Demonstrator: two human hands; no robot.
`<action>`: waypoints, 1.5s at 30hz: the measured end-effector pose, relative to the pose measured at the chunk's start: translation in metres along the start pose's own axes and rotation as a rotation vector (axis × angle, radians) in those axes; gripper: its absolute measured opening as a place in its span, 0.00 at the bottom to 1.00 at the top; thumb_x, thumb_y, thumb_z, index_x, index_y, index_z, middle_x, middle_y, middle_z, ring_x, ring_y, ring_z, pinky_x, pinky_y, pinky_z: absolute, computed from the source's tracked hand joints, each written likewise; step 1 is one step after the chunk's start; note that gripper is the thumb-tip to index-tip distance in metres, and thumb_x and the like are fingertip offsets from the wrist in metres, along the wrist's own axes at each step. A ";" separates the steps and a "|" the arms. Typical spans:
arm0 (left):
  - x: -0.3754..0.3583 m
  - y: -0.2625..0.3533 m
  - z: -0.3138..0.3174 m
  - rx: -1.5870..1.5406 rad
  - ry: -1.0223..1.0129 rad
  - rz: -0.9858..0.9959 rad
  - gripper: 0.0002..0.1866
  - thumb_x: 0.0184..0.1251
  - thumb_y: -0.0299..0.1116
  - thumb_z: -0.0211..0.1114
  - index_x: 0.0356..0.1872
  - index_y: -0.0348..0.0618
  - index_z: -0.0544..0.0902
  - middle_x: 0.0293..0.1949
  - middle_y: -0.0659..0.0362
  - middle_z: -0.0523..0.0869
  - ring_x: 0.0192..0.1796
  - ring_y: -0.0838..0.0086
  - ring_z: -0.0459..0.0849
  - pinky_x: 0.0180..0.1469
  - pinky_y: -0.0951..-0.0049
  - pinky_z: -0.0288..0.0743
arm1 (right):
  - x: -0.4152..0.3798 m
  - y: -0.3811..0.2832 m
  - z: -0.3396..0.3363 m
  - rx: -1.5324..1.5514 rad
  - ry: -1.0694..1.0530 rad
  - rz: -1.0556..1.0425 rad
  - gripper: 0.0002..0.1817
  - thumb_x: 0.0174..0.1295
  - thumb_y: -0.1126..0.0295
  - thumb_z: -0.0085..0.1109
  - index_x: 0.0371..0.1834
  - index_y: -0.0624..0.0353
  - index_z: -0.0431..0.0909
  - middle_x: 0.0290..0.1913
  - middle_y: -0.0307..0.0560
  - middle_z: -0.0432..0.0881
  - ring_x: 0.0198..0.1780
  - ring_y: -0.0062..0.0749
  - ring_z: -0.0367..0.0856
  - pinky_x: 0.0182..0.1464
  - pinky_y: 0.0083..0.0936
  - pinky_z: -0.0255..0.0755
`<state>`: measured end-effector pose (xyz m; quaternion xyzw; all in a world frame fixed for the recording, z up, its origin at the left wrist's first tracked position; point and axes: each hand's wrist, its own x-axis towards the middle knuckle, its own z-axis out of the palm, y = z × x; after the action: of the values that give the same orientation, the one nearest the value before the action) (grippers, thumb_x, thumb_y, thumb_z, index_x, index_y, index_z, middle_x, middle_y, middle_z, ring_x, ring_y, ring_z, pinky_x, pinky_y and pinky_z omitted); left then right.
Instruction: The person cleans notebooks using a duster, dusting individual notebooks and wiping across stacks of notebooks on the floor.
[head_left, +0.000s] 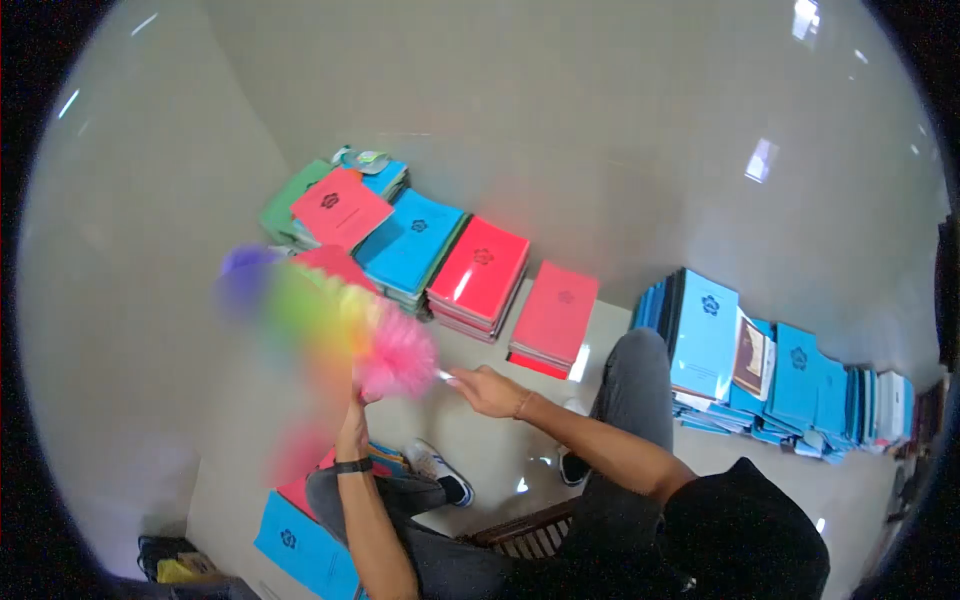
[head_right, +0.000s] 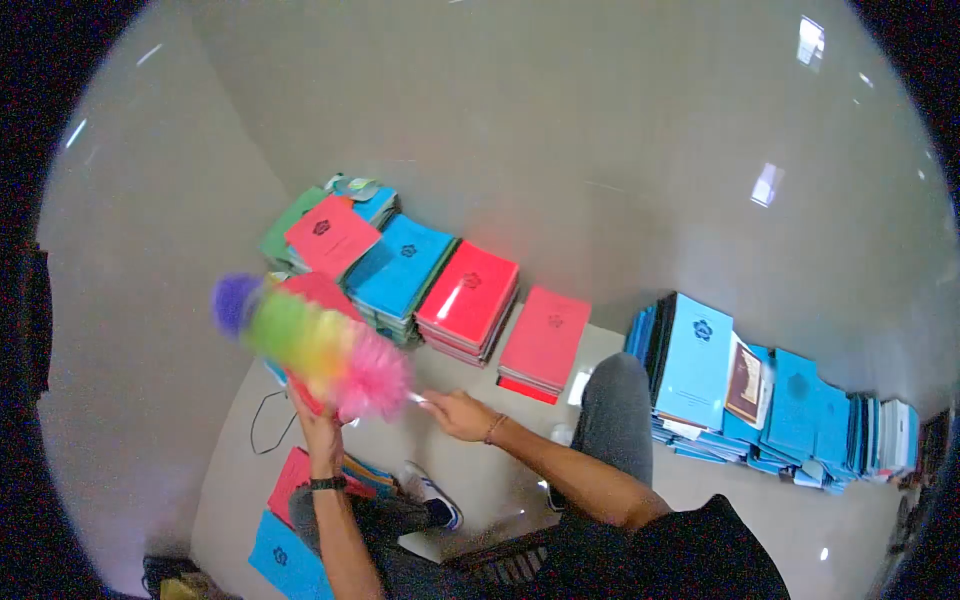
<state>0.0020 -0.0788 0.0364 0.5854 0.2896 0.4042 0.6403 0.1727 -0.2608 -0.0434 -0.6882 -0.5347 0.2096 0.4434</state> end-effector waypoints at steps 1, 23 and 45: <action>0.001 0.002 0.000 -0.009 -0.022 -0.008 0.44 0.69 0.19 0.59 0.79 0.59 0.47 0.71 0.54 0.66 0.59 0.64 0.80 0.30 0.73 0.87 | 0.003 -0.001 0.003 0.007 -0.016 -0.018 0.16 0.76 0.59 0.43 0.46 0.63 0.74 0.30 0.65 0.79 0.35 0.66 0.78 0.41 0.51 0.71; 0.001 0.008 -0.004 -0.226 -0.030 -0.036 0.45 0.67 0.17 0.58 0.79 0.57 0.45 0.60 0.53 0.76 0.38 0.72 0.83 0.26 0.76 0.80 | 0.023 0.045 -0.014 -0.007 0.225 0.147 0.17 0.75 0.59 0.45 0.47 0.65 0.74 0.28 0.67 0.78 0.34 0.66 0.79 0.40 0.54 0.70; -0.013 -0.041 0.038 0.089 -0.400 -0.118 0.35 0.68 0.37 0.68 0.72 0.44 0.63 0.65 0.54 0.74 0.62 0.69 0.78 0.50 0.64 0.84 | 0.004 0.035 -0.033 0.963 0.186 0.641 0.21 0.63 0.55 0.69 0.48 0.61 0.81 0.42 0.45 0.79 0.29 0.24 0.73 0.30 0.18 0.72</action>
<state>0.0351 -0.1096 0.0005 0.6639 0.2081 0.2286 0.6810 0.2187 -0.2712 -0.0550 -0.5519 -0.1031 0.4914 0.6658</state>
